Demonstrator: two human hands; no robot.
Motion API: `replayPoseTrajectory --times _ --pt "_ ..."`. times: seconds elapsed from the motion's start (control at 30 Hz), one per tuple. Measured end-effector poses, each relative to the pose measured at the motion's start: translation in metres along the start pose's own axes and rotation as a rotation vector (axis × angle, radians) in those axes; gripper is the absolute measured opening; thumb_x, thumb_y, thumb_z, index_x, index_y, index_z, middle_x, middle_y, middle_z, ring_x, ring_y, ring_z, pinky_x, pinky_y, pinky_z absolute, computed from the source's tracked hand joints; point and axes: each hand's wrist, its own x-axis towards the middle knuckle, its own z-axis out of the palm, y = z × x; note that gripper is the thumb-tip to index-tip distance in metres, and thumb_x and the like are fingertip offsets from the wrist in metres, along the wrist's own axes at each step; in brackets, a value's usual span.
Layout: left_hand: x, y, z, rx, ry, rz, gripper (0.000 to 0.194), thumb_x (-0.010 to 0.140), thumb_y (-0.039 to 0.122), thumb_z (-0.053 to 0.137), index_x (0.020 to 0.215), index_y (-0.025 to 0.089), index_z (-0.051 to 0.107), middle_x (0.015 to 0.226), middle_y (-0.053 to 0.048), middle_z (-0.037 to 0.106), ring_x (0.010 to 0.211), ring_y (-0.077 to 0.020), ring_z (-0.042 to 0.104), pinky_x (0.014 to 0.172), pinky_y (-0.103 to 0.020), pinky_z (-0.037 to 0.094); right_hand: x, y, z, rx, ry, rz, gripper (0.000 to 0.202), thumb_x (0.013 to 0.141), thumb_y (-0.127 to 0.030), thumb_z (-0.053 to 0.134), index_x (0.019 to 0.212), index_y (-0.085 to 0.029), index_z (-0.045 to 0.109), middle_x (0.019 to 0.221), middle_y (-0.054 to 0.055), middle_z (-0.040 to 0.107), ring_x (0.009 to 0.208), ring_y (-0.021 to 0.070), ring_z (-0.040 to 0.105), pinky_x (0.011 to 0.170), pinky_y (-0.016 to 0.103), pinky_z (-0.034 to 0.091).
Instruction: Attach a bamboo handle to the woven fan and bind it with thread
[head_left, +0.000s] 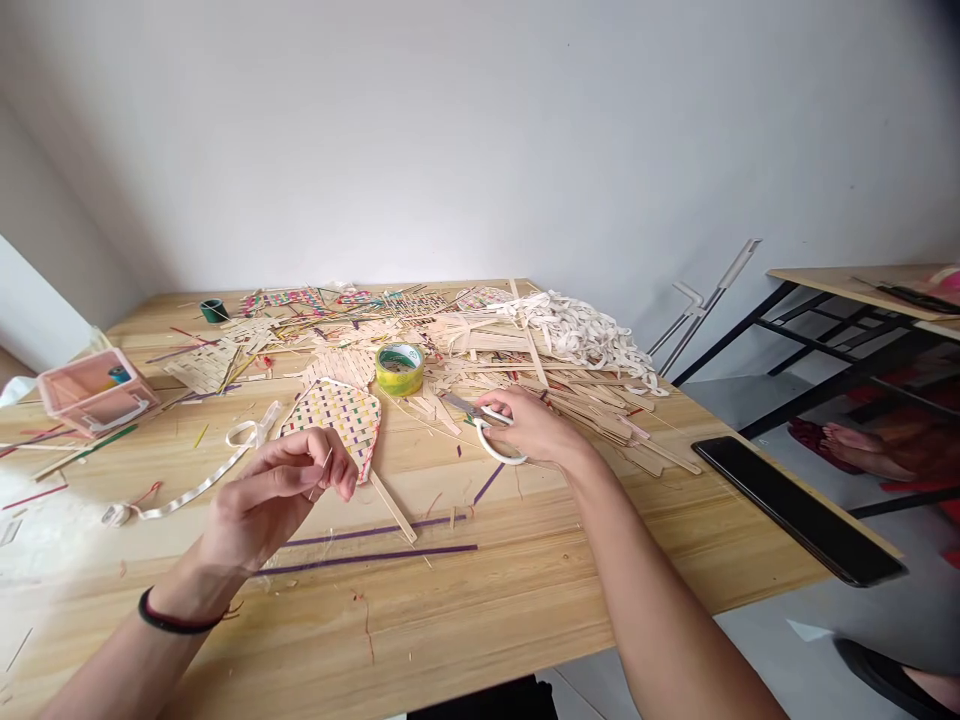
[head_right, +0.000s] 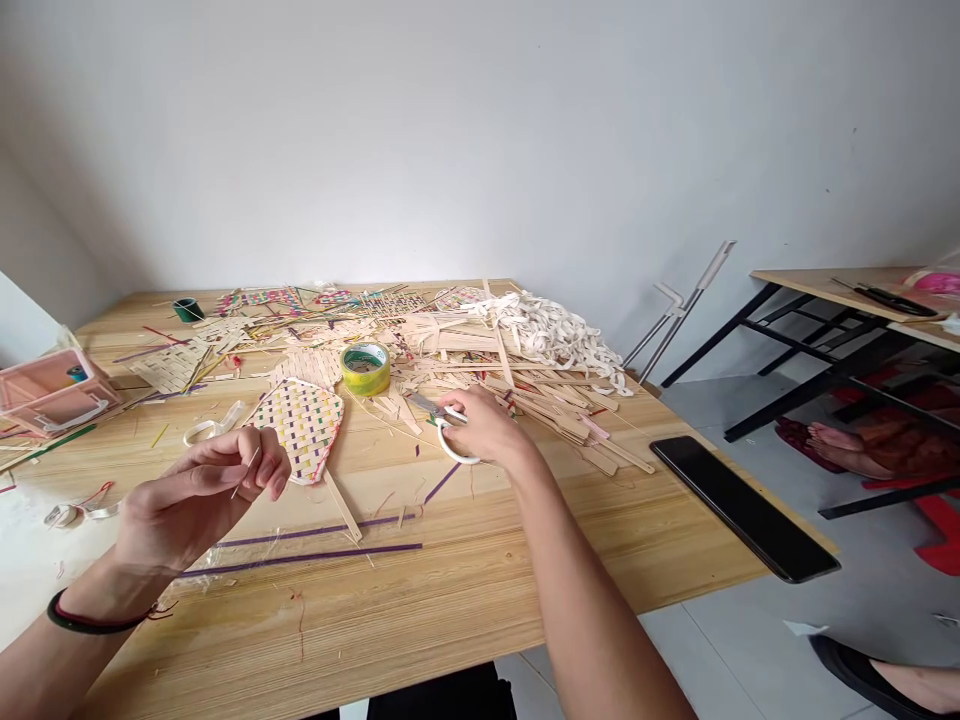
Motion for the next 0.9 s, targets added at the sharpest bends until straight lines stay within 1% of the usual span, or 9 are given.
replayPoseTrajectory --times 0.13,0.2,0.23,0.33,0.37,0.43,0.57,0.7,0.9 --pt "0.001 0.001 0.000 -0.043 0.031 0.000 0.017 0.085 0.029 0.088 0.080 0.017 0.077 0.077 -0.005 0.065 0.077 -0.0197 0.064 0.074 -0.032 0.051 -0.005 -0.021 -0.005 0.102 0.078 -0.113 0.027 0.096 -0.015 0.069 0.120 -0.020 0.079 0.130 0.013 0.075 0.120 0.0269 0.072 0.108 0.044 0.056" --pt "0.001 0.002 0.000 -0.052 0.038 0.001 0.018 0.085 0.029 0.088 0.079 0.017 0.077 0.077 -0.005 0.064 0.076 -0.0198 0.064 0.074 -0.032 0.052 -0.012 -0.041 -0.002 0.169 0.089 -0.187 0.022 0.102 -0.021 0.065 0.119 -0.020 0.078 0.128 0.013 0.076 0.120 0.0259 0.072 0.108 0.043 0.055" --pt "0.001 0.002 0.000 -0.053 0.036 0.004 0.018 0.085 0.029 0.088 0.078 0.017 0.076 0.077 -0.005 0.064 0.076 -0.0198 0.064 0.073 -0.032 0.052 -0.016 -0.053 0.001 0.217 0.063 -0.238 0.018 0.104 -0.025 0.066 0.115 -0.020 0.079 0.120 0.010 0.078 0.113 0.0243 0.073 0.104 0.040 0.056" --pt "-0.001 0.000 0.002 -0.022 0.006 0.013 0.016 0.088 0.029 0.086 0.081 0.017 0.077 0.079 -0.004 0.065 0.079 -0.0195 0.064 0.075 -0.031 0.052 -0.033 -0.086 0.015 0.581 -0.161 -0.456 0.017 0.103 -0.033 0.072 0.109 -0.019 0.081 0.105 0.008 0.079 0.099 0.0215 0.072 0.093 0.036 0.057" --pt "-0.001 -0.001 0.003 0.000 -0.011 0.013 0.016 0.091 0.029 0.085 0.083 0.017 0.078 0.080 -0.004 0.065 0.080 -0.0195 0.064 0.076 -0.031 0.052 -0.038 -0.095 0.020 0.671 -0.236 -0.486 0.019 0.101 -0.037 0.077 0.107 -0.019 0.082 0.103 0.007 0.079 0.096 0.0204 0.071 0.091 0.035 0.057" --pt "-0.002 -0.003 0.006 0.051 -0.044 0.014 0.016 0.095 0.030 0.083 0.085 0.018 0.078 0.082 -0.004 0.066 0.083 -0.0198 0.065 0.079 -0.032 0.053 -0.047 -0.106 0.028 0.791 -0.304 -0.497 0.022 0.095 -0.038 0.085 0.104 -0.018 0.082 0.100 0.005 0.078 0.092 0.0187 0.068 0.087 0.032 0.055" --pt "-0.003 -0.006 0.010 0.127 -0.066 0.037 0.018 0.100 0.030 0.078 0.086 0.019 0.075 0.086 -0.004 0.067 0.087 -0.0202 0.063 0.082 -0.033 0.052 -0.055 -0.112 0.035 0.867 -0.324 -0.482 0.023 0.088 -0.033 0.094 0.101 -0.017 0.082 0.097 0.003 0.077 0.088 0.0165 0.064 0.085 0.031 0.053" --pt "-0.003 -0.008 0.011 0.166 -0.091 0.063 0.017 0.102 0.029 0.074 0.089 0.019 0.074 0.088 -0.005 0.067 0.089 -0.0208 0.062 0.082 -0.035 0.052 -0.057 -0.111 0.034 0.880 -0.304 -0.451 0.019 0.090 -0.030 0.093 0.099 -0.018 0.082 0.097 0.003 0.077 0.088 0.0161 0.064 0.086 0.031 0.052" --pt "-0.003 -0.008 0.016 0.215 -0.098 0.042 0.019 0.104 0.032 0.074 0.089 0.020 0.072 0.089 -0.005 0.068 0.090 -0.0203 0.064 0.084 -0.033 0.054 -0.057 -0.111 0.033 0.873 -0.314 -0.432 0.016 0.089 -0.029 0.092 0.095 -0.019 0.082 0.094 0.002 0.076 0.087 0.0166 0.064 0.084 0.031 0.052"
